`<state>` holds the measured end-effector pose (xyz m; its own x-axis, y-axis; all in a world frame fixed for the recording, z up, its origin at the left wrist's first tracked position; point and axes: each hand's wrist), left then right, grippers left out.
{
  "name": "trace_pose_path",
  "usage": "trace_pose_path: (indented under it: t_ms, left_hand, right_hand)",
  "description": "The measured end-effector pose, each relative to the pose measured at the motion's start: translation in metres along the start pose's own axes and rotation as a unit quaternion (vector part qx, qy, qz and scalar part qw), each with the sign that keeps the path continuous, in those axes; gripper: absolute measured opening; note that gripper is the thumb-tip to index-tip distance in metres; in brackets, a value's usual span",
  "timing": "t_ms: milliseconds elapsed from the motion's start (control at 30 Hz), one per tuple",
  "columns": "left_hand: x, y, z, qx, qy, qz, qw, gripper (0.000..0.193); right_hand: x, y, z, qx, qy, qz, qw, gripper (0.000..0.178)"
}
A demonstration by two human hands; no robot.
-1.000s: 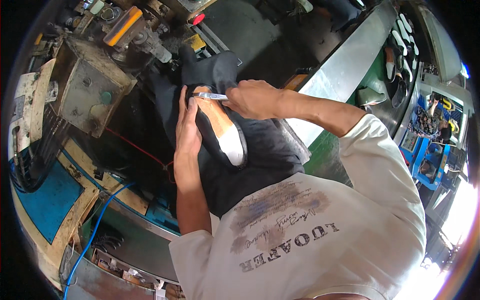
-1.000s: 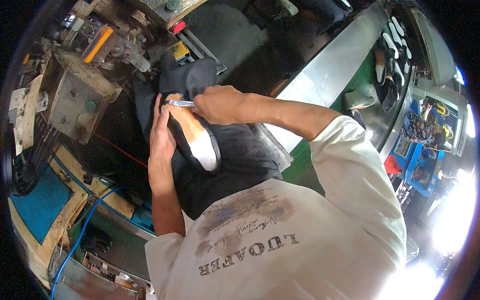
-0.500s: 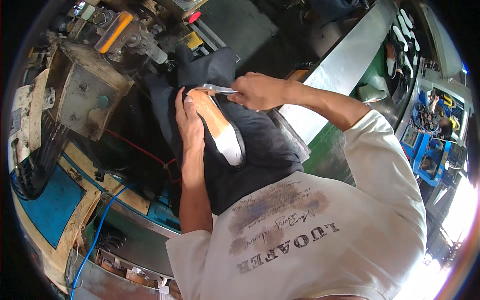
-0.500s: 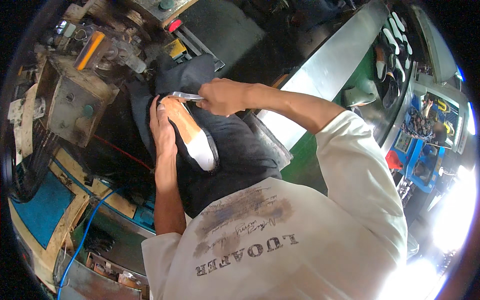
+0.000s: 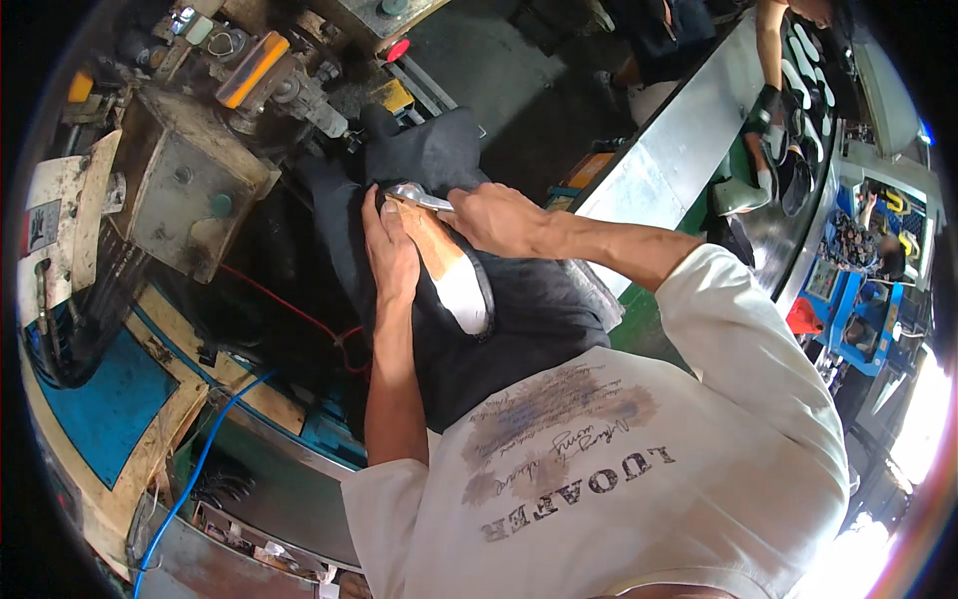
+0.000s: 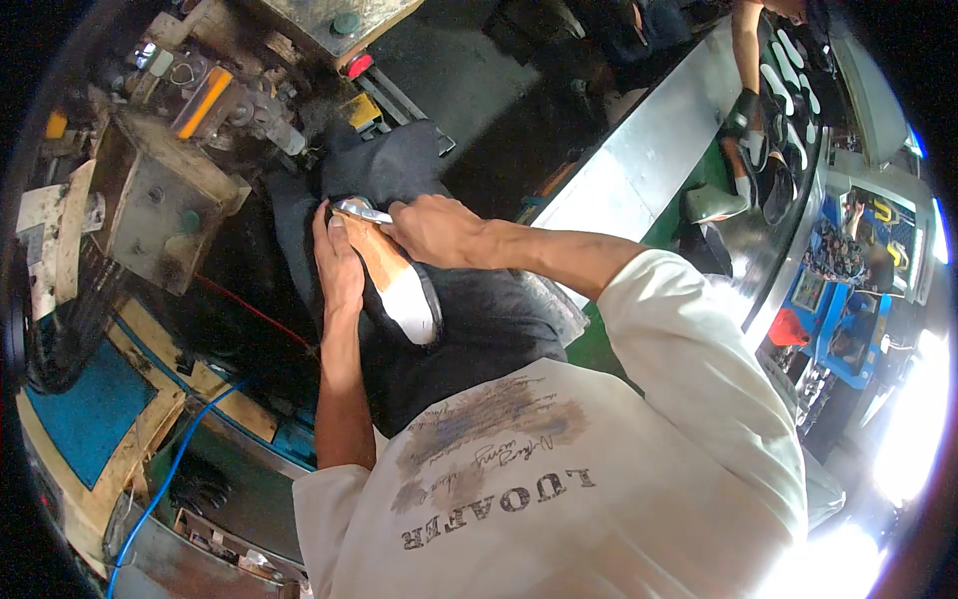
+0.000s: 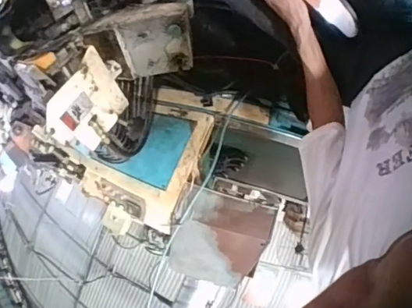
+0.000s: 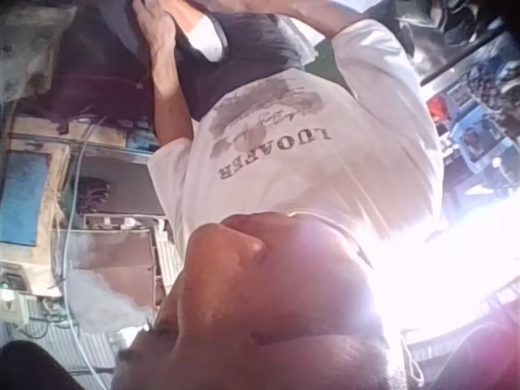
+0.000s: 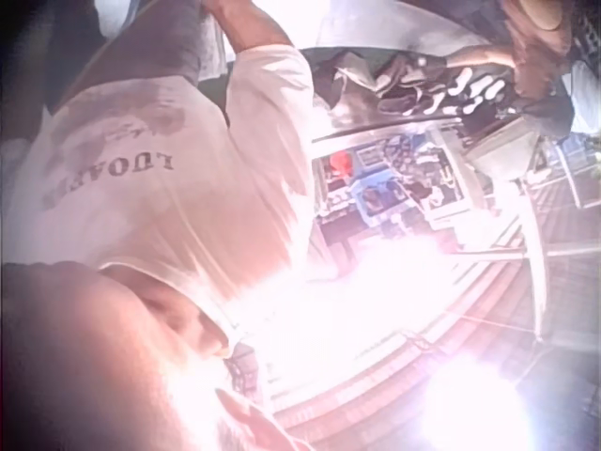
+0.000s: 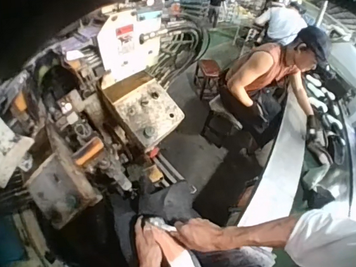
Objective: The person smooths the edges of shoe uppers on lasts using a metal hand tool, presses the shoes in a machine, and places them onto a conveyor belt.
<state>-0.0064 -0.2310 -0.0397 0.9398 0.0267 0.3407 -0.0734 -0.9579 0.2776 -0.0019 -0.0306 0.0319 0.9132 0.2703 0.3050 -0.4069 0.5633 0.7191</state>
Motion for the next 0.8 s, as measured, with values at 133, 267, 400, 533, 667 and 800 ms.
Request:
trace_pose_path:
  t_ms: [133,267,400,533,667,800]
  left_hand:
    - [0.003,0.018,-0.022,0.230,0.121,0.107,0.960,0.055]
    - [-0.009,0.020,-0.015,0.333,0.182,0.134,0.915,0.052]
    - [-0.013,0.013,-0.008,0.160,0.092,0.084,0.979,0.050]
    - [-0.010,0.007,-0.006,0.080,0.053,0.062,0.993,0.051]
    - [-0.011,0.013,-0.008,0.078,0.044,0.091,0.992,0.054]
    - [-0.014,0.021,-0.004,0.099,0.077,0.123,0.984,0.058]
  right_hand:
    - [0.013,0.015,0.013,0.007,-0.035,0.060,0.998,0.037]
    - [0.012,0.015,0.016,0.027,-0.020,0.081,0.996,0.039]
    - [0.012,0.014,0.000,-0.025,0.016,0.084,0.996,0.039]
    - [0.012,0.025,0.014,-0.014,0.010,-0.029,0.999,0.036]
    - [-0.008,0.016,0.018,0.032,0.065,-0.129,0.989,0.034]
    - [-0.017,0.009,0.015,0.060,0.016,0.017,0.998,0.050]
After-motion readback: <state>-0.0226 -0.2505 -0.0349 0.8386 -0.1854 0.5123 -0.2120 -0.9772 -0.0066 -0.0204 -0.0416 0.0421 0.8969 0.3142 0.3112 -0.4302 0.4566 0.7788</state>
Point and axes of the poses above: each hand's wrist, its own x-axis away from the middle knuckle, its own y-axis out of the back of the hand, z = x × y, and after that the axes turned 5 degrees about -z, right-handed
